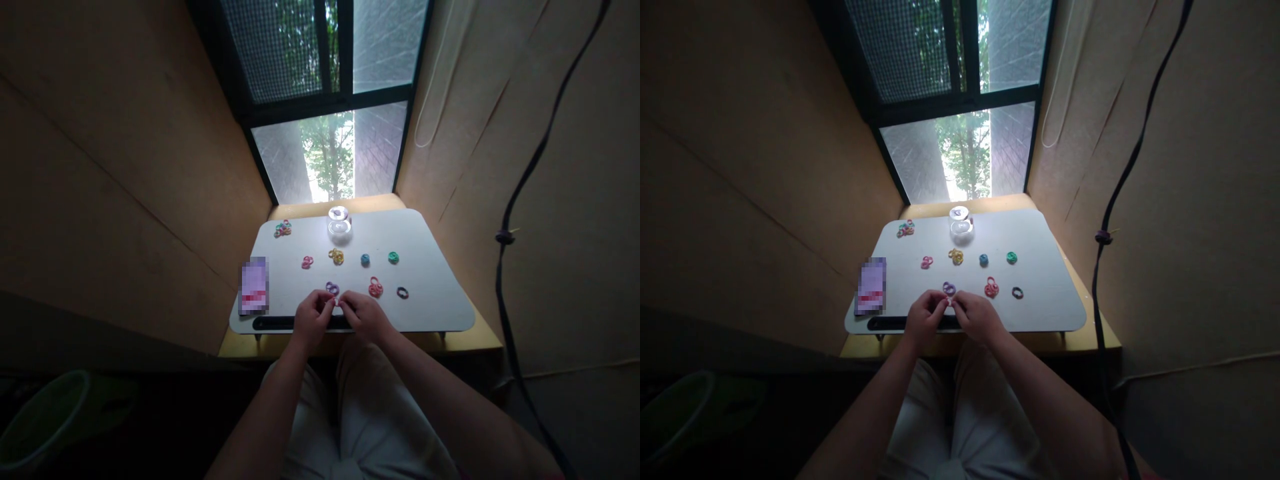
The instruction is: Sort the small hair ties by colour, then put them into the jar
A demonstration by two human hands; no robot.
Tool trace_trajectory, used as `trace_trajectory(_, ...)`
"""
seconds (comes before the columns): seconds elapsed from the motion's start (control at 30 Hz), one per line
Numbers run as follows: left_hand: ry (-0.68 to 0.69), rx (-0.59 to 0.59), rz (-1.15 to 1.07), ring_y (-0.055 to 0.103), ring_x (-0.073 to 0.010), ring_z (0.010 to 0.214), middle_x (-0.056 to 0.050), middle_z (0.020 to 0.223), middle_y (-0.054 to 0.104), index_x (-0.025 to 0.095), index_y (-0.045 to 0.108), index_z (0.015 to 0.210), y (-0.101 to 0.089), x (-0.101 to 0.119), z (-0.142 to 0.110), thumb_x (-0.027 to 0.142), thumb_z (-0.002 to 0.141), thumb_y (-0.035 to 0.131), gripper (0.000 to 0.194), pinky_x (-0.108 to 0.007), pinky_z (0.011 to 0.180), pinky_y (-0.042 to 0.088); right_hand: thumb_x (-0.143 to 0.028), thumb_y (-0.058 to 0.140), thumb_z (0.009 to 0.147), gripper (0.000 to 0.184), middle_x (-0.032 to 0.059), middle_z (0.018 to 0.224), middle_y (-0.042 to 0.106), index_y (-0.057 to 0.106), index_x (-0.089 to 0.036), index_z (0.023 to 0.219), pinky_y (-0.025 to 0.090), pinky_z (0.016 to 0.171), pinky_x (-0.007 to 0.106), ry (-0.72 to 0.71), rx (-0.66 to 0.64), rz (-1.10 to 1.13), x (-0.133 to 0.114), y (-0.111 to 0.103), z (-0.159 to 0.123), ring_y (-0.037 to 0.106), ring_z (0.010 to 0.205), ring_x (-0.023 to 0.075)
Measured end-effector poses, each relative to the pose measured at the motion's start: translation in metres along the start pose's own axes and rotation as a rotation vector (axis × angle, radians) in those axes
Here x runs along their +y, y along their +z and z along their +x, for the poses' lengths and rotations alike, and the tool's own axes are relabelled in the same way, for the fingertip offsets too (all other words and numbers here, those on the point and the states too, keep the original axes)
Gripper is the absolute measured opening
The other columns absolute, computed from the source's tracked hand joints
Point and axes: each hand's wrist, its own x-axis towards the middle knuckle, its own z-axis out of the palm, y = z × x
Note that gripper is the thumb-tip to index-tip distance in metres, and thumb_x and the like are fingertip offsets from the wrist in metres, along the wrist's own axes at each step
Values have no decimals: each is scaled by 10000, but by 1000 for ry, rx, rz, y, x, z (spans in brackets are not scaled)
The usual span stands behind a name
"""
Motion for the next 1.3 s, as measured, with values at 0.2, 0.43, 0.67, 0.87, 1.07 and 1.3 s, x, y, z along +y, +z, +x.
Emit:
trace_trajectory(0.2, 6, -47, -3, 564, -134, 679, -16, 774, 678, 182, 689, 863, -1, 1, 2, 348, 872, 605, 187, -242, 652, 431, -236, 491, 939, 166, 17, 744, 641, 600, -199, 819, 368, 634, 252, 0, -2, 20, 1, 1, 0, 570, 678, 157)
trace_trajectory(0.43, -10, -59, -63, 549, -137, 658, -6, 725, 640, 177, 637, 810, -2, 1, 1, 336, 882, 570, 187, -251, 634, 418, -209, 492, 914, 175, 4, 701, 600, 582, -194, 764, 354, 616, 243, -26, -17, 80, 2, -1, -1, 535, 653, 144)
trace_trajectory(0.67, -16, -83, -107, 530, -131, 662, 11, 709, 601, 178, 616, 790, -3, 2, 2, 299, 873, 560, 157, -245, 633, 402, -174, 496, 884, 173, -5, 682, 586, 569, -190, 728, 334, 604, 236, -48, -53, 82, 3, -2, 0, 514, 637, 134)
trace_trajectory(0.87, -37, -54, -145, 512, -127, 645, 16, 690, 584, 178, 604, 790, -3, -2, 1, 306, 869, 562, 156, -242, 623, 404, -204, 493, 903, 169, 1, 686, 605, 588, -193, 762, 342, 603, 239, -12, -17, 58, 1, -1, -1, 529, 631, 139)
trace_trajectory(1.07, -46, -16, -141, 536, -129, 656, 1, 719, 621, 175, 626, 799, -2, 1, 2, 325, 869, 574, 174, -239, 631, 418, -219, 506, 904, 171, 4, 684, 612, 592, -193, 759, 345, 596, 241, 2, 13, 21, 1, 1, -1, 538, 626, 140)
trace_trajectory(1.3, -24, -50, -73, 556, -131, 665, 3, 725, 637, 176, 646, 828, -1, 1, 1, 351, 862, 599, 185, -242, 652, 437, -273, 554, 900, 123, -6, 704, 634, 602, -197, 815, 364, 591, 237, 12, 15, 77, -2, -2, -2, 531, 604, 125)
